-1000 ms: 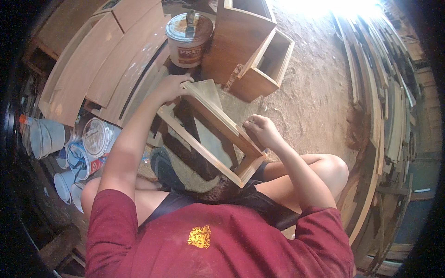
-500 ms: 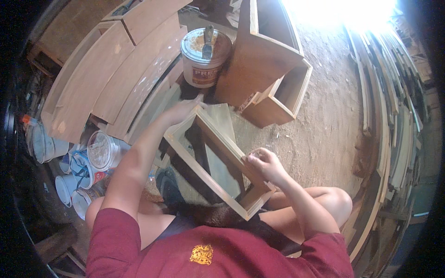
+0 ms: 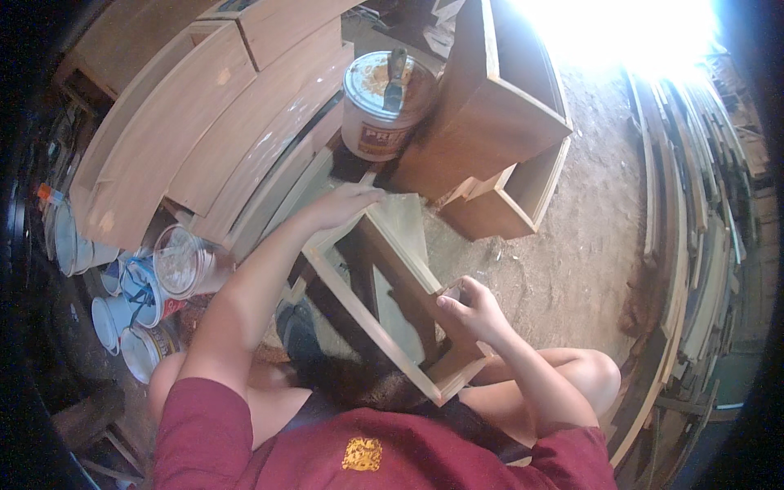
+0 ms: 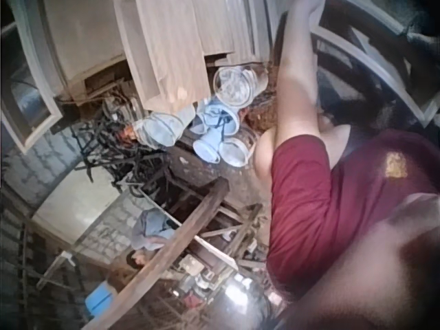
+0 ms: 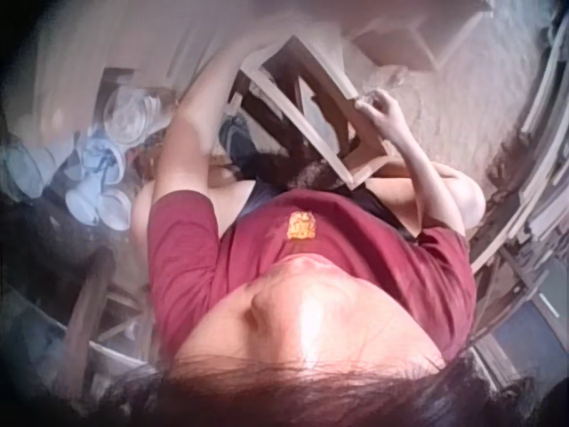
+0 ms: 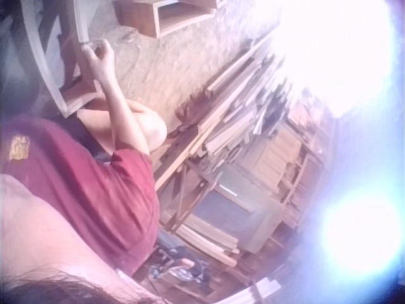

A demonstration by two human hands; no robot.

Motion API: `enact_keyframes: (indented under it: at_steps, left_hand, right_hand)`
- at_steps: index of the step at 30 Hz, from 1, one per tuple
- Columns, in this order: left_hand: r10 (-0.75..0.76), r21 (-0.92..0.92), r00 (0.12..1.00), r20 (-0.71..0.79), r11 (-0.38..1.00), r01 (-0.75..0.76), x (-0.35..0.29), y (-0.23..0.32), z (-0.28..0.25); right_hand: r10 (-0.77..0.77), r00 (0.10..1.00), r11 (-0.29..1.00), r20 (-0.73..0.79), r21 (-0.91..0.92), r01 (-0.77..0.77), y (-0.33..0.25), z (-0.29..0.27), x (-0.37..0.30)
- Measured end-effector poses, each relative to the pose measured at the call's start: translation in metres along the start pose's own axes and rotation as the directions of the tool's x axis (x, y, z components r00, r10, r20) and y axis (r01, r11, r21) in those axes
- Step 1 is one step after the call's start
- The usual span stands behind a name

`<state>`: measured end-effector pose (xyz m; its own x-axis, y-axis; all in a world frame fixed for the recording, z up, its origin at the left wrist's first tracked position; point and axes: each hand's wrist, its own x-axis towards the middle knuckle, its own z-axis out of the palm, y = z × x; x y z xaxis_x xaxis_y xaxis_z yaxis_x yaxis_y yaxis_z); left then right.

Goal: The person sits on the floor and assembles a small rectangular wooden frame by hand, aligning and pressing the pieces together. The person repeatedly adjusts the frame's corners and sides to ensure a snug fit.

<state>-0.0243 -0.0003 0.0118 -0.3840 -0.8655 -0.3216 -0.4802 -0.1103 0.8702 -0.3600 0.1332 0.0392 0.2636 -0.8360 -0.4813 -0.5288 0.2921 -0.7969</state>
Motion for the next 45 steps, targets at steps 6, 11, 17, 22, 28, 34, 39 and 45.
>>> enact_keyframes:
  at_steps: [6,11,17,22,28,34,39,45]
  left_hand:
    - [0.112,0.181,0.99,0.084,0.975,-0.126,-0.007,0.006,-0.02]
    - [-0.15,0.254,0.976,0.156,0.961,0.108,-0.015,0.031,-0.024]
    - [0.033,0.241,0.993,0.118,0.969,-0.06,-0.022,0.02,-0.017]
    - [0.243,0.347,0.97,-0.012,0.911,-0.224,-0.021,0.008,-0.012]
    - [-0.027,0.005,0.991,0.135,1.0,0.027,-0.025,0.017,-0.012]
    - [0.232,0.169,0.973,-0.006,0.959,-0.228,-0.02,-0.002,-0.011]
    - [-0.033,-0.232,0.998,0.062,0.972,0.046,-0.017,0.013,-0.008]
    - [-0.024,-0.118,0.999,-0.031,0.993,0.02,-0.017,0.01,-0.008]
  right_hand:
    - [-0.045,0.999,0.837,0.017,-0.545,0.047,-0.039,0.004,-0.016]
    - [-0.116,0.993,0.808,0.001,-0.581,0.095,-0.036,0.004,-0.021]
    - [-0.118,0.993,0.796,0.026,-0.595,0.11,-0.037,0.003,-0.028]
    - [-0.148,0.988,0.783,0.041,-0.606,0.142,-0.032,0.003,-0.03]
    - [-0.14,0.99,0.752,0.037,-0.647,0.13,-0.028,-0.001,-0.036]
    - [-0.151,0.988,0.662,0.018,-0.741,0.114,-0.031,0.008,-0.041]
    - [-0.147,0.989,0.626,0.009,-0.773,0.101,-0.006,0.006,-0.032]
    - [-0.069,0.997,0.614,0.042,-0.786,0.076,-0.029,0.005,-0.033]
